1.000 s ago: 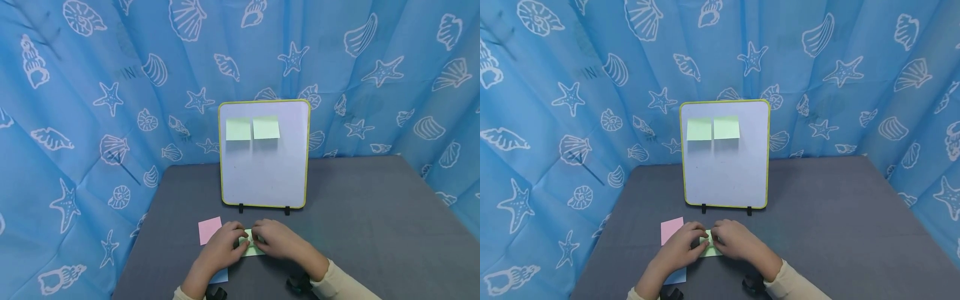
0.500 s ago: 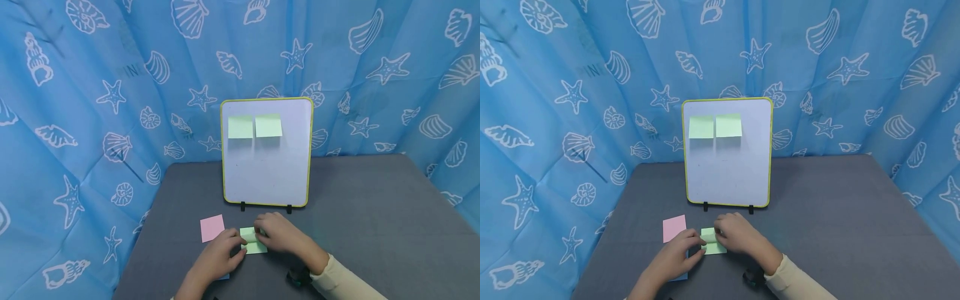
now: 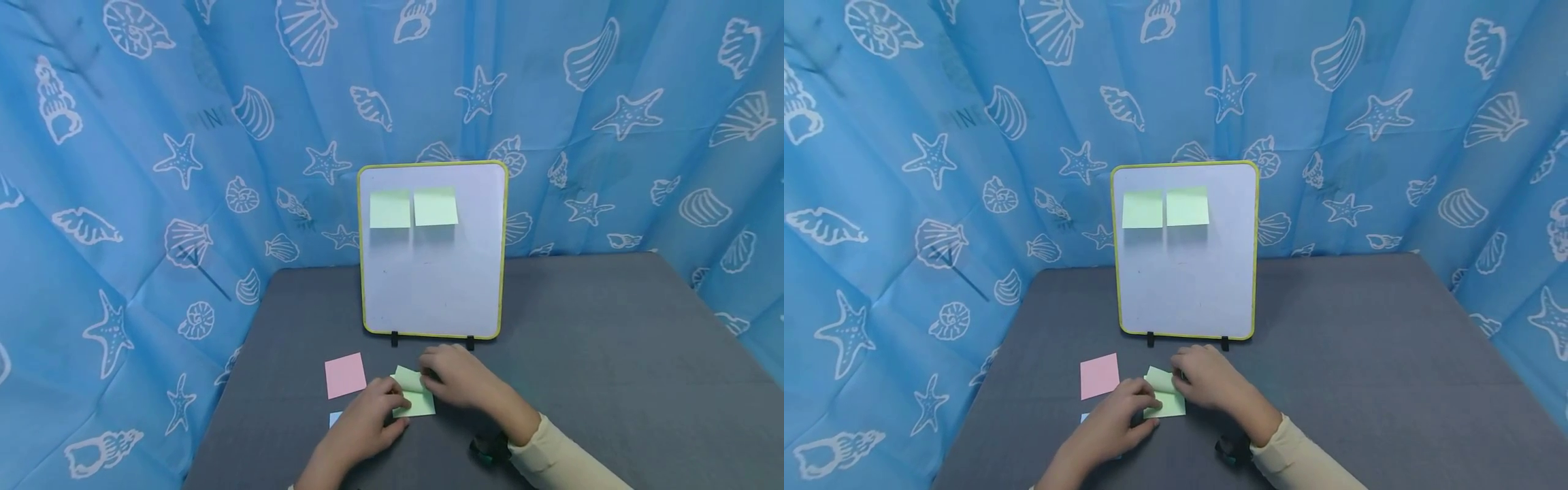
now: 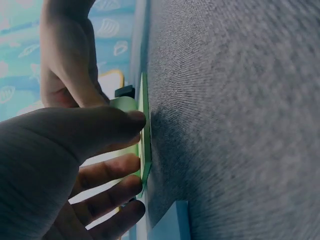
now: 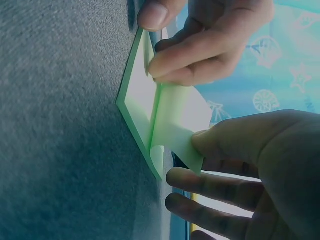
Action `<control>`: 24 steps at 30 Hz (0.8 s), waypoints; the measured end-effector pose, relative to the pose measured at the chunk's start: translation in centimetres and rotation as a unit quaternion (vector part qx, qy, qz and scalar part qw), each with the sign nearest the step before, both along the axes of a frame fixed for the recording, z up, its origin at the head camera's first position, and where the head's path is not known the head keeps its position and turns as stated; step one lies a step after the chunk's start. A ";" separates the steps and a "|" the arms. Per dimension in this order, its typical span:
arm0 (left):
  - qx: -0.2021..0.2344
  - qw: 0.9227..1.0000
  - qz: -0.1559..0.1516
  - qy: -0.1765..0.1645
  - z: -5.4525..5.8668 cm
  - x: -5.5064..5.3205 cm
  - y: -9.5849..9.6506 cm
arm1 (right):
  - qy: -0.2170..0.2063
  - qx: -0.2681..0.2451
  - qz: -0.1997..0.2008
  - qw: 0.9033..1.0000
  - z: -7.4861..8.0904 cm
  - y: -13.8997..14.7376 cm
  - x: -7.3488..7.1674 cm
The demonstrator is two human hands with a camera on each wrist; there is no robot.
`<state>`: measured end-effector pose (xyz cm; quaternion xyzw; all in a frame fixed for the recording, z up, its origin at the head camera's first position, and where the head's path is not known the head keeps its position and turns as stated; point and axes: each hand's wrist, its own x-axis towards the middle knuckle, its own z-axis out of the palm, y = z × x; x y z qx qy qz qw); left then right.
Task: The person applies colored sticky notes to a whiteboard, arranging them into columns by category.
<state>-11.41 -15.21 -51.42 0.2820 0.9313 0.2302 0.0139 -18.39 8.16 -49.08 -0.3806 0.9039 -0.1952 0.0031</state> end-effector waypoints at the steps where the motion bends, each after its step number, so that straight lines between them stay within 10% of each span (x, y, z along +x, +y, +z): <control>1: 0.000 1.000 0.000 0.003 -0.1 0.0 0.0 | -0.001 -0.003 0.000 1.000 0.0 0.0 0.0; 24: -0.027 0.999 0.017 -0.017 0.6 -0.6 0.9 | -0.035 -0.023 -0.011 0.999 0.1 0.8 -0.5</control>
